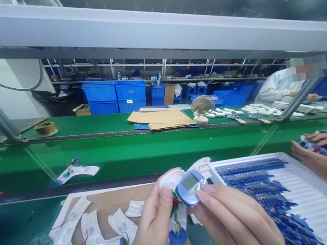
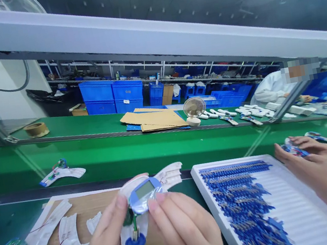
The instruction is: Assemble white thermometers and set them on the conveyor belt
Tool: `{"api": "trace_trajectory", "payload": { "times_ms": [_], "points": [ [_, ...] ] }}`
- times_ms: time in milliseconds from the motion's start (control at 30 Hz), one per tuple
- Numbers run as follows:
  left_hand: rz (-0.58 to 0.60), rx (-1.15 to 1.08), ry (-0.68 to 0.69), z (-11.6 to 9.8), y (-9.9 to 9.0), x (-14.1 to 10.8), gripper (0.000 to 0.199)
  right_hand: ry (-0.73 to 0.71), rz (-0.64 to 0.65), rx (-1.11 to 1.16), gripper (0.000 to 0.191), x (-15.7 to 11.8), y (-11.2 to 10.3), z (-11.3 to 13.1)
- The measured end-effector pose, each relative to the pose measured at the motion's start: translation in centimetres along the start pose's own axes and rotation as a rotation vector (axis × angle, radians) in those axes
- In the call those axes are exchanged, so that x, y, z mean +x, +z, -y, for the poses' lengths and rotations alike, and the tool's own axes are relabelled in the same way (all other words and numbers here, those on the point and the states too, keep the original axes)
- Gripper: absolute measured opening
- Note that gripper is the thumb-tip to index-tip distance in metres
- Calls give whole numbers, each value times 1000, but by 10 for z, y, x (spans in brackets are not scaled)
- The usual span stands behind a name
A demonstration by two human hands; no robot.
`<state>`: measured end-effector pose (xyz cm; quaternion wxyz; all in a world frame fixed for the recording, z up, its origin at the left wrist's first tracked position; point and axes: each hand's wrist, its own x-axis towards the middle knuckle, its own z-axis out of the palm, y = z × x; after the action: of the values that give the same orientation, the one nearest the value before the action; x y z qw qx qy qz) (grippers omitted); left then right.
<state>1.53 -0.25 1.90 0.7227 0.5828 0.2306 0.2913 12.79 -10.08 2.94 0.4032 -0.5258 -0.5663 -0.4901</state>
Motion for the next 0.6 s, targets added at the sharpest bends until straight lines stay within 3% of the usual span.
{"api": "trace_trajectory", "payload": {
  "times_ms": [67,200,367,600],
  "points": [
    [-44,35,40,0,-1,1,72,-16,28,56,16,0,1,-2],
    [-47,101,266,-2,-6,-3,60,-23,81,103,23,2,0,-1],
    [133,291,442,-7,-6,-14,48,-51,25,76,20,5,-2,2],
    [92,516,649,-6,-8,-12,50,-9,-48,23,19,-1,2,5]
  ]
}}
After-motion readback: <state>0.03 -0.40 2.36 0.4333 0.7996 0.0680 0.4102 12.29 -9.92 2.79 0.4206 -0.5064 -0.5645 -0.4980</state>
